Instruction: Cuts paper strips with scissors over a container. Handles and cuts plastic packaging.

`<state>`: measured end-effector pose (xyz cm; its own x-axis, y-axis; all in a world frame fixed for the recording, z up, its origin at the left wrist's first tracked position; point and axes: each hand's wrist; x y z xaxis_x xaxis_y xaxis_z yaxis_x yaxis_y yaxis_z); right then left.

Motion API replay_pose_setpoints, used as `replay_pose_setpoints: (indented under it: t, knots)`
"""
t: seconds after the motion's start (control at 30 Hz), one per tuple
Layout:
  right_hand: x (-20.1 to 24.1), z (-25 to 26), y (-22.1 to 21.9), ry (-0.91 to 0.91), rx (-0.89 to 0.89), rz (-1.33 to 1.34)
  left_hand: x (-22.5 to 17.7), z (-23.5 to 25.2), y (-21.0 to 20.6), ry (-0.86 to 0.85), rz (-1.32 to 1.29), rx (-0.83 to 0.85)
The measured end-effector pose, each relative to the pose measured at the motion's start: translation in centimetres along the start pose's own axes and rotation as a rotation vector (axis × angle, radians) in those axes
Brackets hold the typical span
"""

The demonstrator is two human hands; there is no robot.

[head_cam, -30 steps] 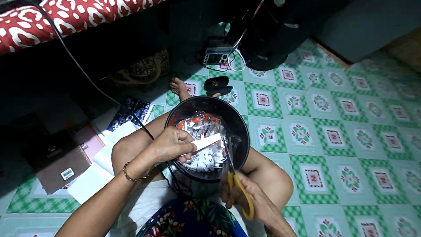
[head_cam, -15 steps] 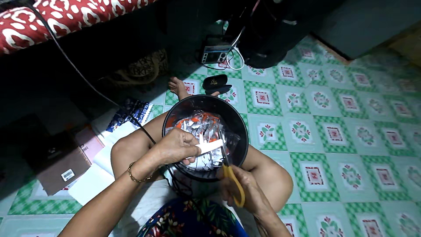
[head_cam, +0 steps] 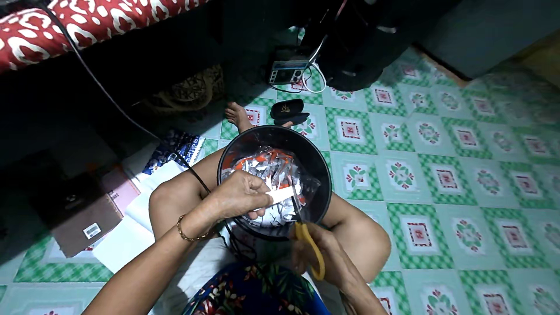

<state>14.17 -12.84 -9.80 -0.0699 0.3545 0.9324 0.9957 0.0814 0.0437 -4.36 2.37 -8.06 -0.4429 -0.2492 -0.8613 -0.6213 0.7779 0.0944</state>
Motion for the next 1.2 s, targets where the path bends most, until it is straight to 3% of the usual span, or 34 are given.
replay_pose_setpoints:
  t: [0.1, 0.33, 0.6, 0.8, 1.2]
  knots:
    - [-0.8, 0.1, -0.4, 0.078, -0.049, 0.073, 0.1, 0.0, 0.2, -0.015, -0.009, -0.017]
    - [-0.6, -1.2, 0.3, -0.091, 0.112, -0.037, 0.5, 0.1, 0.2, -0.015, -0.043, -0.037]
    - [-0.7, -0.3, -0.8, 0.040, -0.075, 0.119, -0.2, 0.3, -0.3, -0.010, -0.020, 0.005]
    - [-1.0, -1.2, 0.1, -0.083, 0.110, -0.046, 0.1, 0.4, -0.1, -0.012, -0.019, -0.014]
    - [-0.7, -0.1, -0.7, 0.000, 0.018, 0.022, -0.3, 0.9, -0.4, -0.014, 0.008, 0.061]
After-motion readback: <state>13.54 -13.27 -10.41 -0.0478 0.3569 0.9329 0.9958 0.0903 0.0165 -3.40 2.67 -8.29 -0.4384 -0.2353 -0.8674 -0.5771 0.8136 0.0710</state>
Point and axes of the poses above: each hand's wrist, its own z-axis towards the middle knuckle, its own y-axis out of the back of the hand, x = y × z, and after that the axes turned 6 degrees about z, right-handed
